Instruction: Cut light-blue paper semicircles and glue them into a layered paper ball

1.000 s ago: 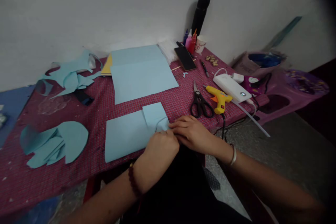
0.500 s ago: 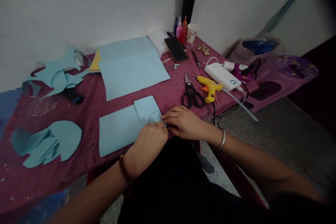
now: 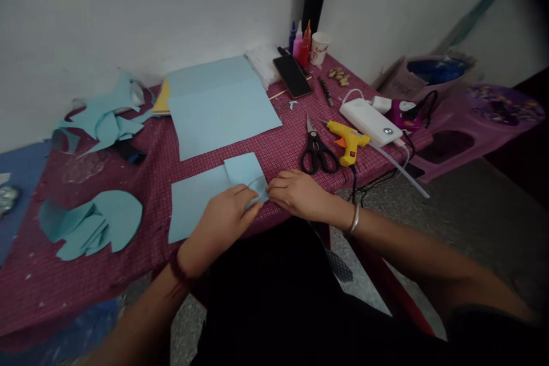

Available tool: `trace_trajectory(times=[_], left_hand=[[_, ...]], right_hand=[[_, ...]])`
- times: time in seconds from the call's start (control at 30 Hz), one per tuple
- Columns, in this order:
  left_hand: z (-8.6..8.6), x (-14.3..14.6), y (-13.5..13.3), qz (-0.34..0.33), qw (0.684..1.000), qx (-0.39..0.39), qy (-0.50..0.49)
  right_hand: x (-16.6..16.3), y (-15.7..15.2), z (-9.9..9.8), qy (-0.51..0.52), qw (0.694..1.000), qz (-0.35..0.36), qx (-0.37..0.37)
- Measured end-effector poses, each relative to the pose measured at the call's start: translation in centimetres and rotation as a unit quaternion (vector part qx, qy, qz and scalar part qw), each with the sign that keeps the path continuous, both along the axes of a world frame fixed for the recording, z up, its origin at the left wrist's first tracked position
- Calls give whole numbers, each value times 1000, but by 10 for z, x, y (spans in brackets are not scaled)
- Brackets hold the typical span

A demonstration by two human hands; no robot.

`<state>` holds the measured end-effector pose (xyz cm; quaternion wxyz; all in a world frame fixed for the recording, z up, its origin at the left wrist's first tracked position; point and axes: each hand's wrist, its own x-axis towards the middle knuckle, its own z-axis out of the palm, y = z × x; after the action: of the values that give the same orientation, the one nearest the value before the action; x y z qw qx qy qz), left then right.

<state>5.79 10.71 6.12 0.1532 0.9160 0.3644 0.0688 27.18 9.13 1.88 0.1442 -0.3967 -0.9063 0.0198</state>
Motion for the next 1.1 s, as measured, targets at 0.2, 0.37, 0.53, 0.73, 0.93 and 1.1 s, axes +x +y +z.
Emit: trace_trajectory(times=[0.2,0.37,0.53,0.73,0.93,1.1], left_hand=[[-28,-20,-82,219,839,-416,-275],[-66,-5,-102,325,465,-649,-507],[-72,7,-100,370,463,-594,-544],[-68,10,-101,392,551,-539,-502],[-75,-16,-100,372,639,-496,-455],[-79,-30,-100,306,711,-494,-396]], right_hand=[[-15,-18,-3,16,998,38,40],[-37,-43,-2,31,996,72,44],[-46,-55,-4,30,993,104,41],[-44,-66,2,40,994,105,-15],[-29,-81,-8,320,857,-119,-385],[-55,-78,-41,456,621,-126,-625]])
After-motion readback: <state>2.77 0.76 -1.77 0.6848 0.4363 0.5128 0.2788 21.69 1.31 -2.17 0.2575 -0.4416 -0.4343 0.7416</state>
